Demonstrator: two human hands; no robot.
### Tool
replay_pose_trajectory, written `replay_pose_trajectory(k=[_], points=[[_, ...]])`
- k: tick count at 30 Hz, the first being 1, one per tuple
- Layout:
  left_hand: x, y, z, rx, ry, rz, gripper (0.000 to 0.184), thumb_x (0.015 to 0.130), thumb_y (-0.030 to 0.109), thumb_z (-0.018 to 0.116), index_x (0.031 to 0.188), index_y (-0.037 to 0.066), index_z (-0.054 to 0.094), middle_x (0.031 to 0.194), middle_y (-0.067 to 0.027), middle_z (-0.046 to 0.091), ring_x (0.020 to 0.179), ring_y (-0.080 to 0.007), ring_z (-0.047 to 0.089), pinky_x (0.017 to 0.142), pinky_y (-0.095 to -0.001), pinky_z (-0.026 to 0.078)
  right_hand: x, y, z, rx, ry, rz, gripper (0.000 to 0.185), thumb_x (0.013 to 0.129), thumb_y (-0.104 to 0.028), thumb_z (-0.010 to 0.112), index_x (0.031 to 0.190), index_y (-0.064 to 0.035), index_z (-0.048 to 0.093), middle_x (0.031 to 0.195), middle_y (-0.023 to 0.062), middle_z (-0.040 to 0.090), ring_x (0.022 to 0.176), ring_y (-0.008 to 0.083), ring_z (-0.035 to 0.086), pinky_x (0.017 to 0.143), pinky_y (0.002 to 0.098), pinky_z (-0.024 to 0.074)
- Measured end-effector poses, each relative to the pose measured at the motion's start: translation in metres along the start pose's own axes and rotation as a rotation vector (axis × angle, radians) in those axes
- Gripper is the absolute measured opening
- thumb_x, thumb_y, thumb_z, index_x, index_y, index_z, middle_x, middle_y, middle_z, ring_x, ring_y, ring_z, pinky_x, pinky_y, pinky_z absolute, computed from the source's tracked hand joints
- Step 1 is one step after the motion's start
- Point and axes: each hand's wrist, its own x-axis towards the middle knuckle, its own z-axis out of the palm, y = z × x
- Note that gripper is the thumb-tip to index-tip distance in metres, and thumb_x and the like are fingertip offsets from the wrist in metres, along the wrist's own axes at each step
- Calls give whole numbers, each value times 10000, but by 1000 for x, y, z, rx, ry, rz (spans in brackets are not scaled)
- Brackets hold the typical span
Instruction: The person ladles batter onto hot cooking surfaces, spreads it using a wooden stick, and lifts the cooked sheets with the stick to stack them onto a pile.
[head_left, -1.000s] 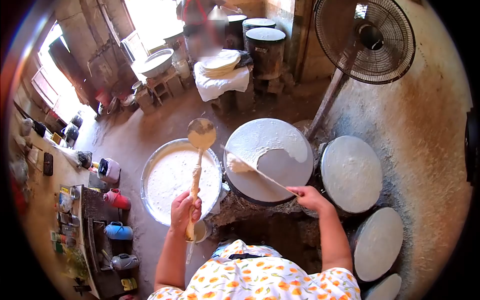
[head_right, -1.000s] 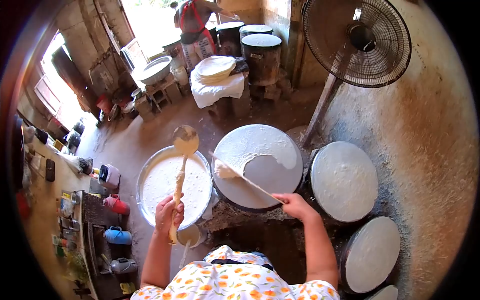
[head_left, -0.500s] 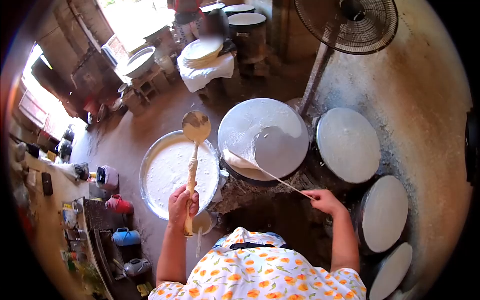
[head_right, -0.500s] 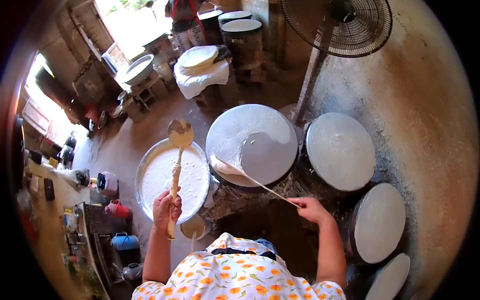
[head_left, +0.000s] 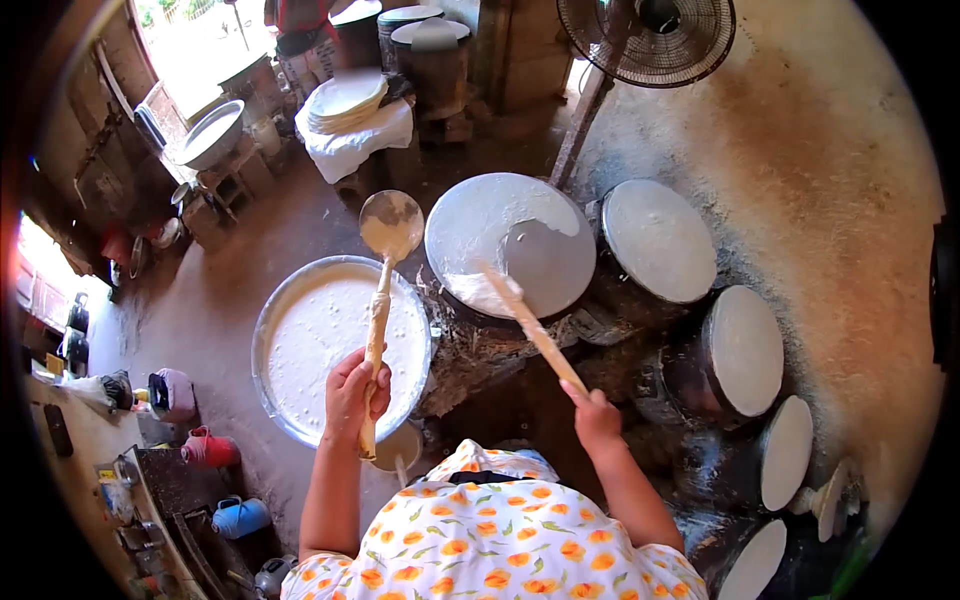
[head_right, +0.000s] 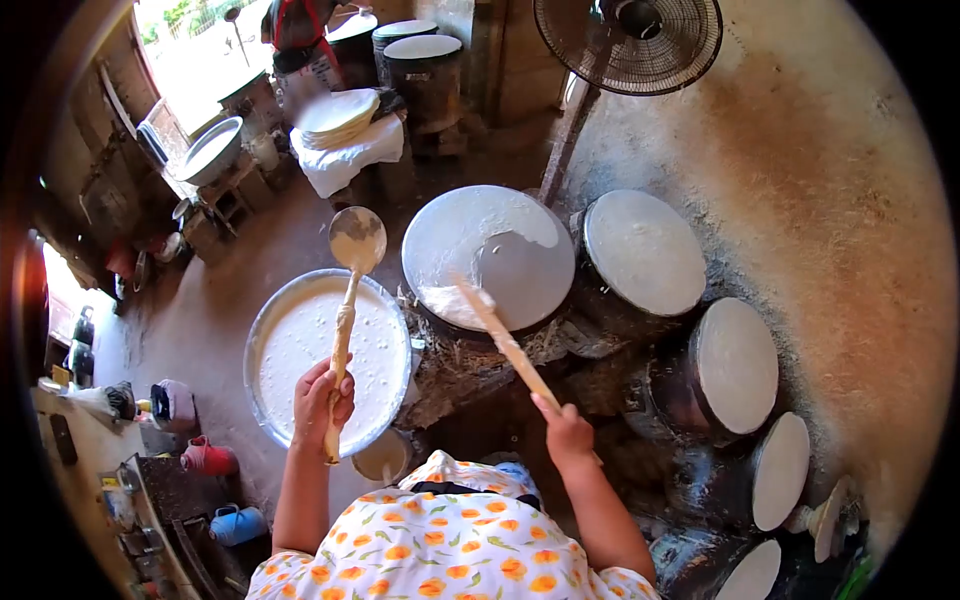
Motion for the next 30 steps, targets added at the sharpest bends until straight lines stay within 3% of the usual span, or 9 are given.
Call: replay_pose_trajectory(k=[4,6,9,13,20,23,27,28,30], points=[[-4,1,-14,7,-5,-10,292,930,138,447,1171,-14,510,687,-40,530,395,-70,416,337,-196,324,-12,-18,-11,-86,-44,96,496,870,-106,504,1266,-406,510,750,141,493,581,339,579,536,451,493],[-4,2,-16,14,-2,-21,292,926,136,449,1169,-14,510,683,-40,528,395,-72,418,338,-198,327,-3,-50,0,99,23,-29,468,879,-111,490,1258,-384,522,760,145,504,584,349,577,545,458,495],[-2,4,-17,13,-20,-30,288,924,128,444,1166,-13,510,682,-40,528,393,-74,419,337,-199,328,10,-88,9,176,-129,-65,438,895,-112,450,1267,-331,523,786,160,524,622,366,583,572,457,501],[0,6,-16,62,-6,-20,313,928,166,457,1162,-35,510,675,-32,519,379,-60,380,326,-191,309,-14,-49,3,52,-206,108,474,904,-131,440,1291,-403,479,809,173,532,662,372,607,607,460,507],[8,-4,-10,46,-22,-45,285,925,114,432,1164,-18,512,678,-43,525,387,-75,416,328,-202,321,-17,-2,-20,56,-136,234,543,826,-40,503,1273,-348,516,780,176,538,714,388,587,660,467,495],[13,-9,2,57,-32,-42,285,926,119,433,1163,-18,514,678,-43,524,387,-74,414,326,-200,320,11,12,-3,339,63,185,507,803,-8,501,1263,-217,544,773,217,600,746,398,586,689,461,488],[18,-9,17,70,-39,-18,283,928,132,443,1156,-18,518,676,-38,523,385,-72,412,326,-199,320,7,-2,-1,732,230,-83,471,799,5,497,1198,-224,601,753,198,591,722,392,584,685,443,499],[19,-10,20,77,-40,-18,283,928,132,443,1156,-18,518,676,-38,523,385,-72,412,326,-199,320,-12,2,-14,569,-46,-24,504,814,-12,474,1210,-303,587,720,180,561,687,379,579,670,431,506],[20,-12,25,69,-9,-12,282,931,142,446,1151,-20,517,680,-33,526,386,-70,411,325,-200,320,-38,17,-15,334,-258,11,508,841,-54,453,1215,-379,566,715,164,539,653,370,573,644,441,505]])
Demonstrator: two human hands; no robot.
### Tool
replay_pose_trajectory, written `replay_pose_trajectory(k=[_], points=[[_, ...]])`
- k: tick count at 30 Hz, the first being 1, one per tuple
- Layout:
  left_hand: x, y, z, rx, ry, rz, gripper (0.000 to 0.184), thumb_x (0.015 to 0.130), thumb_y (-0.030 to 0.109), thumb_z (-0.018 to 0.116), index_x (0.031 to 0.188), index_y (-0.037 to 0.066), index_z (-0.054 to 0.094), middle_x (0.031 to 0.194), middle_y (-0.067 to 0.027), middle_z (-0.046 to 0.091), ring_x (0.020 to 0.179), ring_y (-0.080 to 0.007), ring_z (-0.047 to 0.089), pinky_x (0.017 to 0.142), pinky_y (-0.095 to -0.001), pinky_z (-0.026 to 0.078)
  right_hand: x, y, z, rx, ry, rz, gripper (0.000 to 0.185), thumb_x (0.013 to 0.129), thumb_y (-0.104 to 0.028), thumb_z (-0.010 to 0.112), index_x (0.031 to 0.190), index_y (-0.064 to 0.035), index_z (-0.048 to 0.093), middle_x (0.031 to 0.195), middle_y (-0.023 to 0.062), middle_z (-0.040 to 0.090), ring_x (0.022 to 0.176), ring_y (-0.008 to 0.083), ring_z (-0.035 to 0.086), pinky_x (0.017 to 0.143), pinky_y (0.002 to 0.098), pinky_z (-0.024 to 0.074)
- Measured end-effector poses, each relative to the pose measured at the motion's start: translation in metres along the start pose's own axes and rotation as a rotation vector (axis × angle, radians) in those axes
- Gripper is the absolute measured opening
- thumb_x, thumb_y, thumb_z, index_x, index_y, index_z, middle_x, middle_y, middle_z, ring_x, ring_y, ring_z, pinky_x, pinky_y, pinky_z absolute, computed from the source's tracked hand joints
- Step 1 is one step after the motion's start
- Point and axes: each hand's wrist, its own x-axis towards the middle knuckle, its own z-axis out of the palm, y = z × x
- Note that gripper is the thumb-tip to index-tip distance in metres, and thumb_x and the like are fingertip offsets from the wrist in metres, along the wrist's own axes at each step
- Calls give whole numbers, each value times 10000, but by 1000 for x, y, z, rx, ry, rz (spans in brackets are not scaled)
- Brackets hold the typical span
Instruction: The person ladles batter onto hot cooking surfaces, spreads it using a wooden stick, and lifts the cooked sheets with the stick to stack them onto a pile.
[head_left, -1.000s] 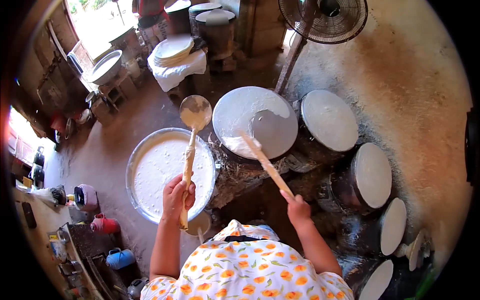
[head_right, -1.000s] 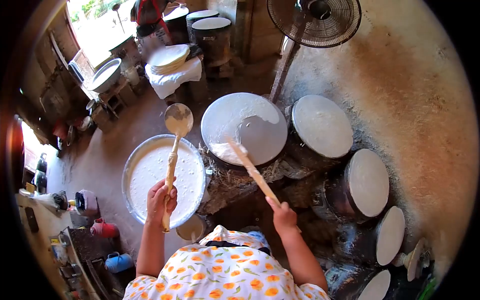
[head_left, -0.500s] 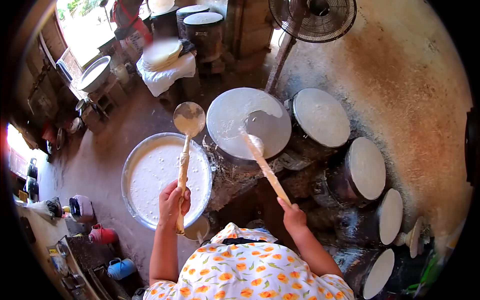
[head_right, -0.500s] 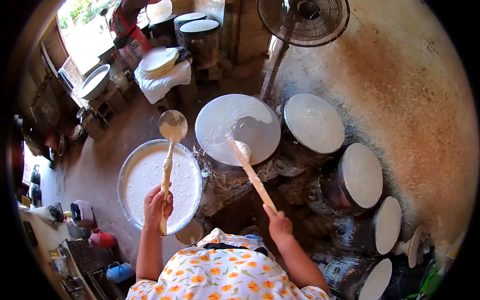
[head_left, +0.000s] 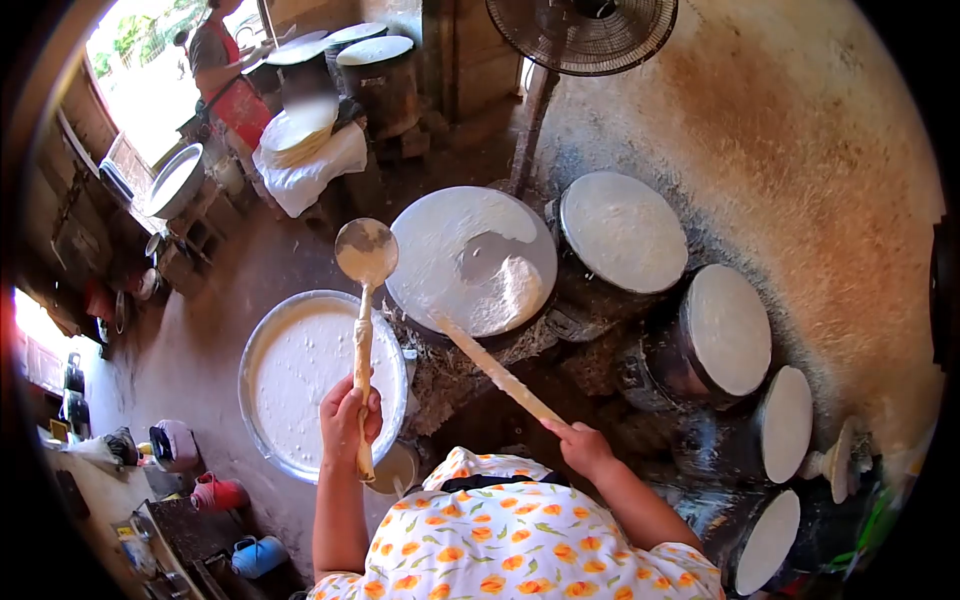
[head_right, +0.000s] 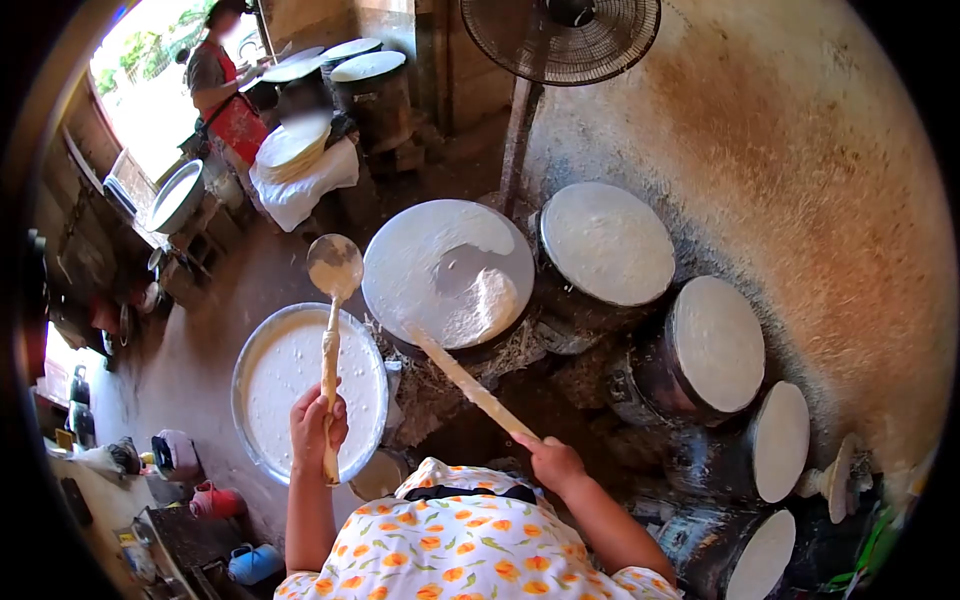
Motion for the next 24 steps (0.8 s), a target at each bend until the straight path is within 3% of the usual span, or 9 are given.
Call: replay_pose_trajectory(k=[4,7,8,9,12,13,18,21,24], points=[[2,-3,9,23,15,16,281,934,148,444,1142,-26,517,682,-30,527,385,-68,410,325,-199,321,18,45,-14,-190,114,171,487,862,-96,452,1227,-404,545,739,174,548,672,378,586,636,471,493],[5,-7,17,29,33,23,284,937,151,444,1141,-34,515,683,-31,528,385,-68,410,324,-197,321,83,77,-14,-129,244,113,442,844,-80,482,1213,-306,569,755,194,584,706,404,589,639,490,480],[7,-8,20,19,27,34,285,937,152,446,1141,-35,515,683,-32,529,385,-68,411,323,-197,324,101,59,-32,-69,223,150,416,823,-39,478,1192,-192,594,899,208,632,820,390,605,690,491,477],[7,-8,23,9,23,46,286,938,154,448,1141,-36,514,683,-34,530,386,-68,412,323,-197,326,115,55,-34,54,259,156,428,814,-21,471,1191,-182,595,909,217,625,831,390,604,695,486,478],[9,-5,29,12,58,62,288,936,150,451,1150,-33,513,684,-39,533,385,-69,415,322,-197,331,112,58,-24,154,287,-145,452,806,-12,474,1193,-209,599,862,226,614,794,396,599,680,469,484],[8,-4,30,11,63,68,288,936,150,451,1150,-33,513,684,-39,533,385,-69,415,322,-197,331,92,57,-36,56,118,-123,479,798,-5,480,1193,-246,605,795,205,603,739,388,591,664,454,488],[-1,-8,28,-17,157,93,294,930,138,463,1169,-25,512,679,-48,539,383,-78,421,317,-199,333,94,111,-47,-88,184,13,506,819,-54,475,1221,-347,571,718,179,550,655,379,575,625,477,486],[-3,-13,36,-22,172,104,295,929,141,467,1167,-28,511,676,-50,540,383,-81,424,316,-200,334,185,119,-53,74,231,25,452,834,-75,465,1219,-287,573,863,255,610,791,427,591,700,501,480],[-5,-13,45,-7,195,112,293,930,142,466,1163,-31,510,675,-50,538,383,-82,425,316,-201,337,252,88,-72,219,286,-20,428,842,-57,468,1205,-248,588,967,231,615,892,414,583,761,464,482]])
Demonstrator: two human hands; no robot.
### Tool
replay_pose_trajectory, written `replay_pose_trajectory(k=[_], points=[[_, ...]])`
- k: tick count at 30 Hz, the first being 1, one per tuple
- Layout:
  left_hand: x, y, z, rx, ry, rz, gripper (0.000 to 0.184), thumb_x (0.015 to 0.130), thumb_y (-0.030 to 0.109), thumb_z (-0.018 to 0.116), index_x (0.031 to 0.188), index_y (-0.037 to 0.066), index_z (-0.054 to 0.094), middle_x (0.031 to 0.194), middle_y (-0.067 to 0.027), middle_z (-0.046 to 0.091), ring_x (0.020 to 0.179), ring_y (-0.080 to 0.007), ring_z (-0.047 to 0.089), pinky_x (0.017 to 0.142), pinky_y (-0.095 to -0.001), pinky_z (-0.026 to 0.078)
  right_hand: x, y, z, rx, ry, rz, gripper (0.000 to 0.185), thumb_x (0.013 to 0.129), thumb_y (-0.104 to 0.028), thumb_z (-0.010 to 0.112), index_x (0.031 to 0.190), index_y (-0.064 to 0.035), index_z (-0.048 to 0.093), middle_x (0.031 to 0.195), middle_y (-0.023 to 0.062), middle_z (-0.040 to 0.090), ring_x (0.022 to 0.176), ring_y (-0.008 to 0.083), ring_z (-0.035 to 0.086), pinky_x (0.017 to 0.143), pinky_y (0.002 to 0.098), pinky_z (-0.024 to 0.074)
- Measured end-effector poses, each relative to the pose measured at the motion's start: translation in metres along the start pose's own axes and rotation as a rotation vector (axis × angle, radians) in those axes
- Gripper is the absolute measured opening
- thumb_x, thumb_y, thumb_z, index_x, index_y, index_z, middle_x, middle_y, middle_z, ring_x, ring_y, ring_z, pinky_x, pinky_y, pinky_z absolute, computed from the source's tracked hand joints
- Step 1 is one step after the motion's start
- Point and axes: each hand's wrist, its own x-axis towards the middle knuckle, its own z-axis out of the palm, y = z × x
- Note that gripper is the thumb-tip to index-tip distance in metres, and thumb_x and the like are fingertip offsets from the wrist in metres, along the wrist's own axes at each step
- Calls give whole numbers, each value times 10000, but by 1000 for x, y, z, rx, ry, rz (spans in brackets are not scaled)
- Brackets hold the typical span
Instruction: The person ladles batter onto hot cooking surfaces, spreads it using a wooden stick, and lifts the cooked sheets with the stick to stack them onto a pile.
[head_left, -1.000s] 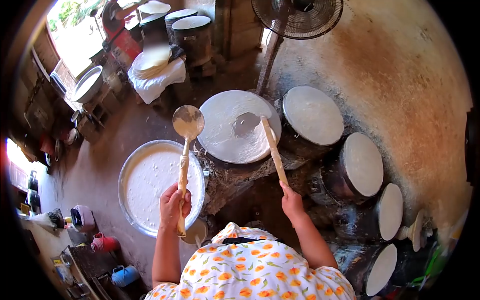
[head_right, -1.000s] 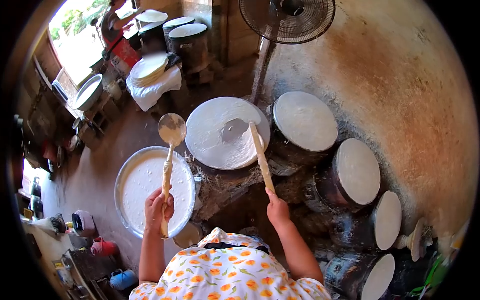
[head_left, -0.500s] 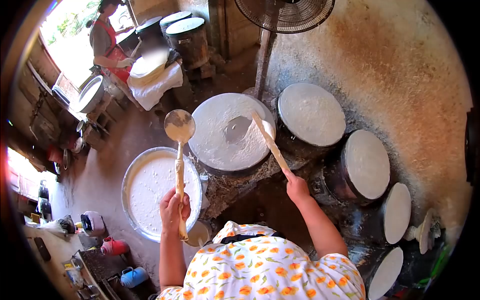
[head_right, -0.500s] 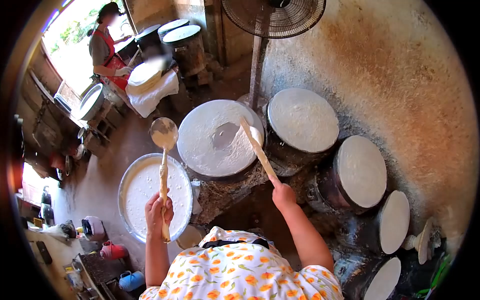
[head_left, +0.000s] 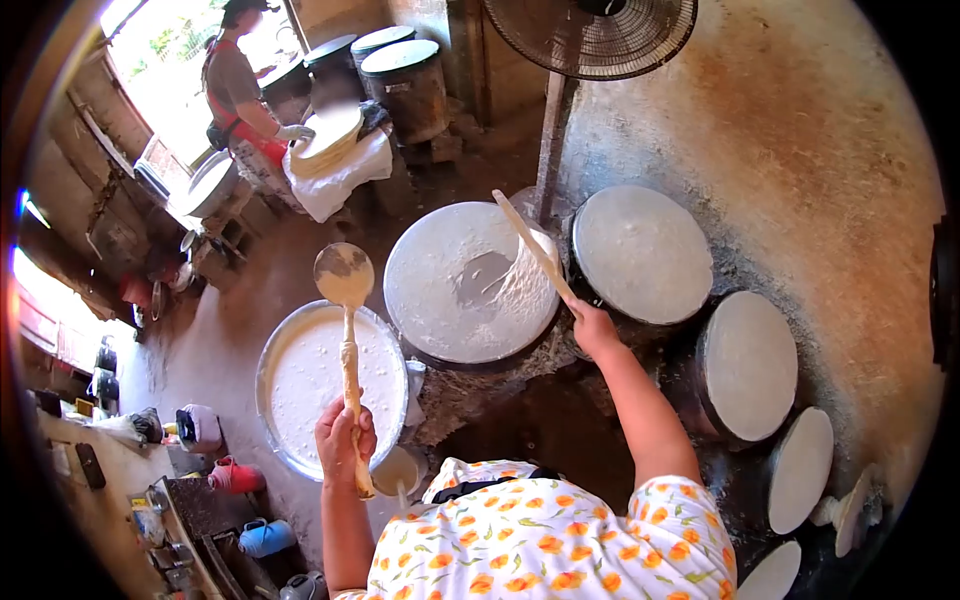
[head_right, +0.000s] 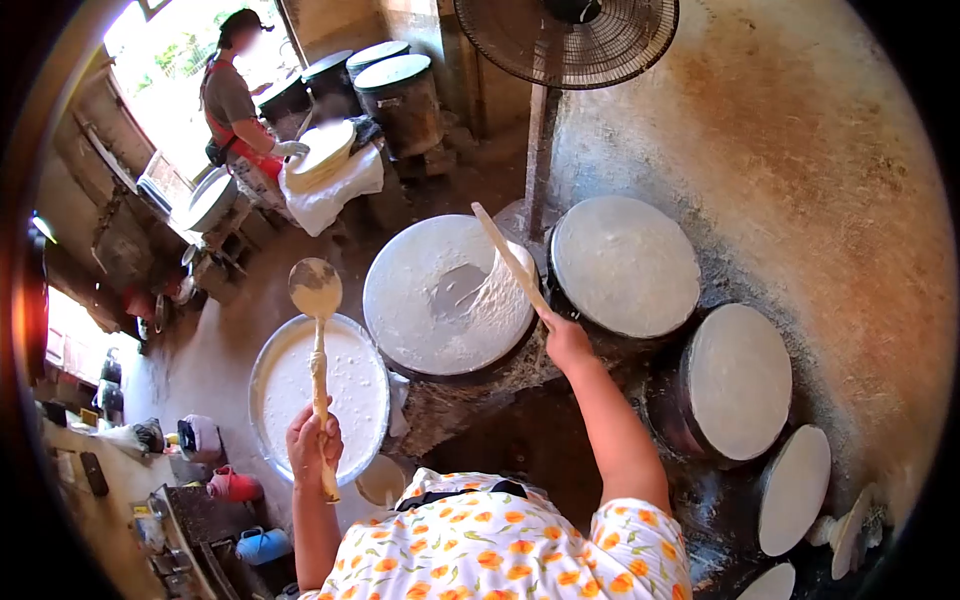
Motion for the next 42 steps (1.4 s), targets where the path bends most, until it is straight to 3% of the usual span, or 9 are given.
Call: replay_pose_trajectory(k=[8,16,20,26,28,30,32,36,42], points=[[-23,12,-11,30,67,3,291,942,143,450,1167,-35,499,673,-55,526,379,-80,420,311,-207,346,-19,5,-25,144,-25,54,497,818,-67,446,1267,-260,538,1106,157,608,950,373,594,782,420,497],[-12,11,6,30,-25,-10,300,939,146,463,1173,-39,499,672,-54,526,385,-72,418,317,-204,348,-44,-14,1,205,-43,-164,647,795,-11,471,1330,-373,439,933,258,614,839,416,605,726,484,483],[-13,13,1,39,-40,-19,297,935,147,472,1163,-40,500,673,-54,528,385,-76,422,319,-202,341,-59,6,-12,41,-13,20,625,815,-16,465,1338,-357,437,963,260,612,838,403,609,730,465,490],[-5,8,6,48,-80,-65,281,935,136,461,1153,-34,506,677,-53,533,382,-77,423,320,-200,334,-94,-58,8,-25,-308,69,619,814,-50,447,1329,-393,435,906,265,610,833,408,609,748,485,486],[-4,9,6,51,-89,-75,276,935,134,457,1150,-32,509,678,-52,535,382,-77,424,321,-200,334,-90,-38,7,86,-121,-107,610,809,-36,449,1312,-380,462,915,257,612,839,402,608,743,479,490],[-6,13,5,70,-107,-88,284,936,134,451,1160,-31,506,687,-52,541,381,-78,431,322,-202,335,-89,-42,-16,119,-92,159,587,787,24,451,1297,-260,509,1128,186,593,1001,336,602,823,394,492],[-10,17,7,77,-100,-87,260,933,138,453,1123,-29,517,683,-50,542,381,-78,434,322,-203,336,-92,-16,-2,138,52,-56,609,788,23,445,1310,-286,493,1066,217,605,949,349,619,783,414,497],[-7,13,8,156,-96,-102,184,921,148,470,971,-12,547,661,-39,542,381,-76,439,322,-203,339,-113,-74,29,-41,-303,105,642,796,1,444,1347,-329,434,970,239,606,831,409,608,739,480,483],[-1,21,26,248,-76,-123,124,859,106,473,834,16,555,631,-24,539,408,-81,459,371,-223,365,-67,-46,20,212,54,-95,560,826,-10,419,1311,-280,487,1084,205,599,917,398,596,773,458,491]])
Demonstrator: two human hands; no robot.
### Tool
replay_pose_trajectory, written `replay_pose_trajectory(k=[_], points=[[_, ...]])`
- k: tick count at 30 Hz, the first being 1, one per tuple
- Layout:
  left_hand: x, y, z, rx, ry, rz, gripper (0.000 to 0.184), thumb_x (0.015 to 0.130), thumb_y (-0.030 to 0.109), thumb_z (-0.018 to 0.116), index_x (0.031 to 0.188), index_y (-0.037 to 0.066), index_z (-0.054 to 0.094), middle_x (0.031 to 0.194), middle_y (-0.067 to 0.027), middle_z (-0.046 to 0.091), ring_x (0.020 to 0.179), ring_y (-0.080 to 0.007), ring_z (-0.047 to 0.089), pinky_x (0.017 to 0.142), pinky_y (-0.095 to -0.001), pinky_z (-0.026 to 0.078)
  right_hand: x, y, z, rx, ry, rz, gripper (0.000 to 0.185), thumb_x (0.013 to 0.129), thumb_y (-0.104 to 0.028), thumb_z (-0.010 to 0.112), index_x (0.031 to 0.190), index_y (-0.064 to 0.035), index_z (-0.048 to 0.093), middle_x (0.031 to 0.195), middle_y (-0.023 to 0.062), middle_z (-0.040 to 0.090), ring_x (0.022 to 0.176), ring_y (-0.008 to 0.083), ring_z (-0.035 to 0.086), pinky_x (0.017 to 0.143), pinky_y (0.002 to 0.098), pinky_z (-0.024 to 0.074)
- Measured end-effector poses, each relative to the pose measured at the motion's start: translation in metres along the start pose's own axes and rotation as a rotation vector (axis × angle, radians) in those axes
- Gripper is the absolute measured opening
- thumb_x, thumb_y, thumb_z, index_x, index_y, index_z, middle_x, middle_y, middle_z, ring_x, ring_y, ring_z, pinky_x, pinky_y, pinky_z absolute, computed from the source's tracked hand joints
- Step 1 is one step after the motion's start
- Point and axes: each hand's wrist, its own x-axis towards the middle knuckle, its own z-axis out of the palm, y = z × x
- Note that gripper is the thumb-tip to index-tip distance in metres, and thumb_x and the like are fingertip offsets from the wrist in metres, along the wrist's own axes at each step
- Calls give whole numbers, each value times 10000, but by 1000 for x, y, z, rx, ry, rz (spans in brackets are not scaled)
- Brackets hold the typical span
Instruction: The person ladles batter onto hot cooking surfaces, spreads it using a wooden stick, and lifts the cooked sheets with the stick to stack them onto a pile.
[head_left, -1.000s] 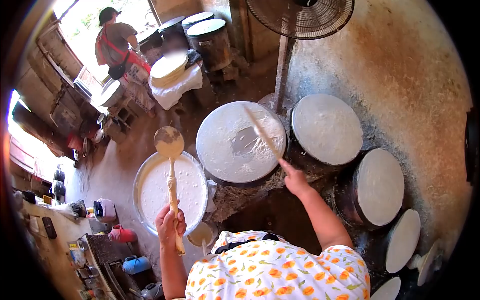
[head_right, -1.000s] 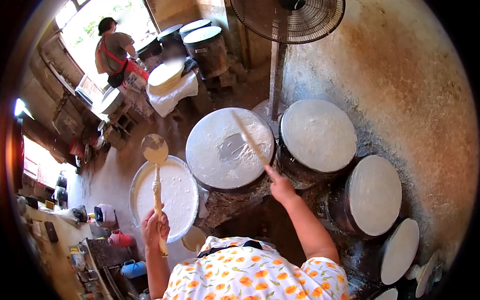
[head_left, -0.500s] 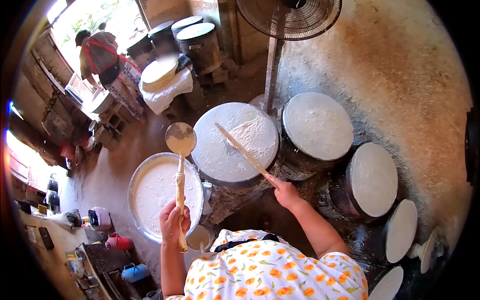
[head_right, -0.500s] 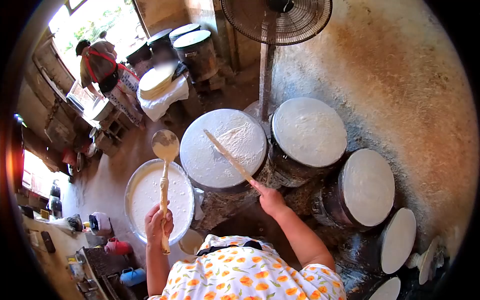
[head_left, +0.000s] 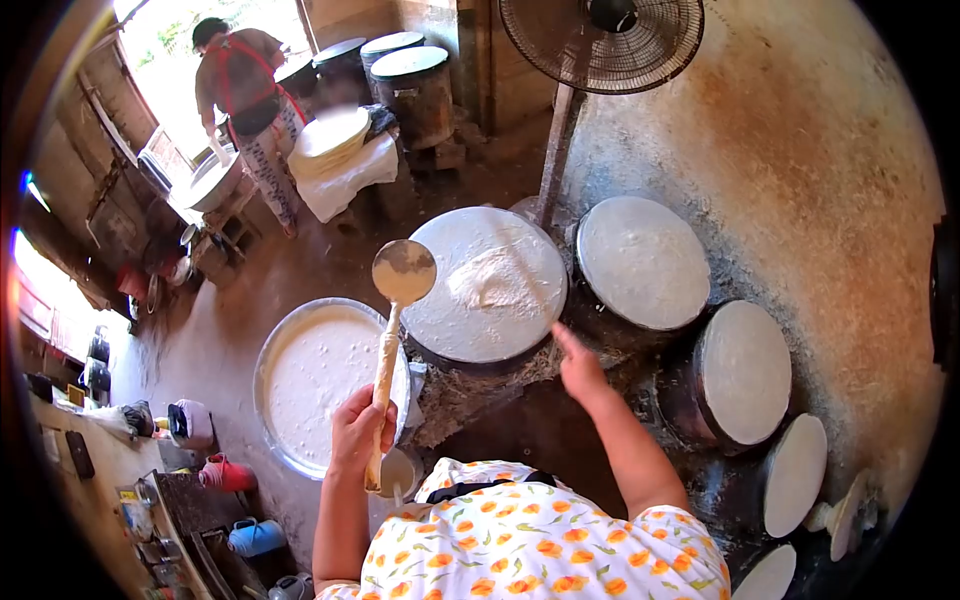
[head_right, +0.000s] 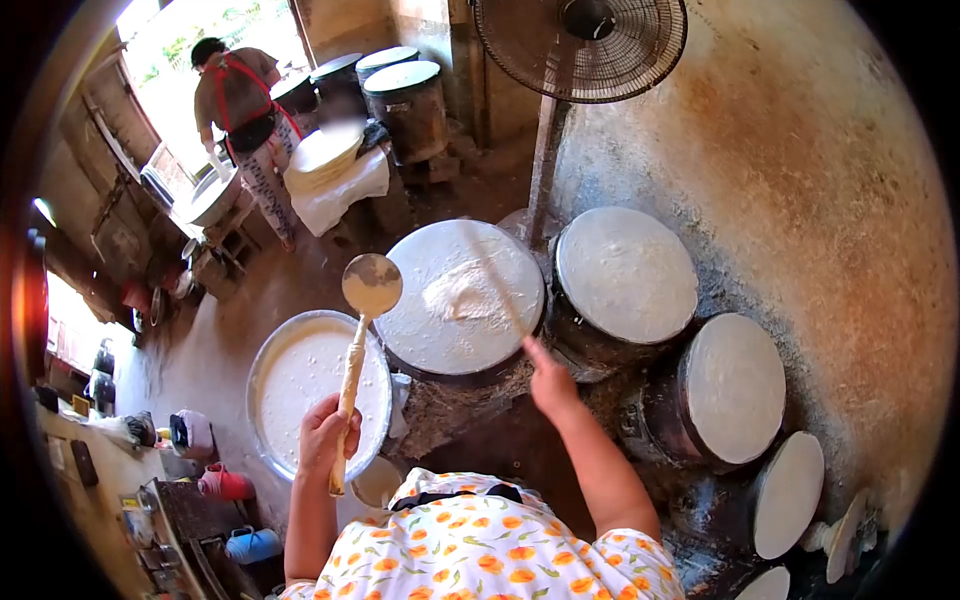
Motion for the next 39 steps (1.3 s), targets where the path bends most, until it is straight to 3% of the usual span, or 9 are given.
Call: replay_pose_trajectory(k=[5,9,11,20,26,28,34,36,39], points=[[28,-2,7,130,-12,-55,100,812,81,478,807,20,556,610,-30,531,424,-99,470,392,-243,371,21,5,-7,-47,-176,155,523,832,18,415,1297,-202,513,1212,180,549,1069,357,561,876,390,475],[62,-5,15,199,1,-56,98,803,62,469,767,11,545,591,-42,523,418,-116,470,391,-264,378,-27,-20,-24,44,-293,-89,526,832,4,427,1291,-234,518,1202,176,560,1068,345,566,896,388,468],[78,-11,16,239,10,-58,102,802,62,470,755,6,543,589,-46,524,420,-120,475,392,-266,382,-50,-44,-50,-119,-442,143,533,825,-8,446,1280,-275,525,1194,165,568,1043,348,574,876,404,475],[71,-30,46,482,14,-123,146,809,62,463,694,9,538,535,-66,525,414,-145,496,386,-286,400,-88,-11,-16,330,-222,252,599,754,129,392,1321,-42,476,1337,98,510,1261,169,443,1048,257,314],[33,-25,42,-121,17,-365,171,824,71,455,690,-17,513,529,-48,437,414,-139,405,372,-256,348,-107,-55,17,563,-412,289,615,769,127,391,1358,-42,432,1379,98,461,1268,150,421,1037,243,321],[21,-17,8,-333,-94,-427,178,858,71,442,963,-60,501,667,-60,482,443,-83,404,363,-215,341,-99,-76,3,482,-354,180,598,768,118,411,1337,-60,463,1330,106,514,1212,176,497,997,254,385],[-24,7,-9,-434,-60,-204,357,881,89,448,1185,-95,418,724,-51,469,467,-63,405,360,-178,362,-69,-126,-36,-229,-227,-50,539,768,93,473,1270,-93,529,1189,161,590,1073,314,586,873,330,492],[-18,5,-16,-705,-220,-292,367,887,87,439,1195,-109,406,734,-51,462,459,-63,403,353,-176,363,-53,-95,-16,-19,67,-190,586,779,34,484,1304,-226,504,1078,209,601,947,383,588,733,423,501],[-26,7,-29,-830,-309,-234,410,899,91,436,1233,-137,369,733,-60,460,445,-63,410,330,-183,362,-55,-55,-5,13,5,21,620,800,12,462,1353,-266,437,1009,236,613,878,409,600,746,450,492]])
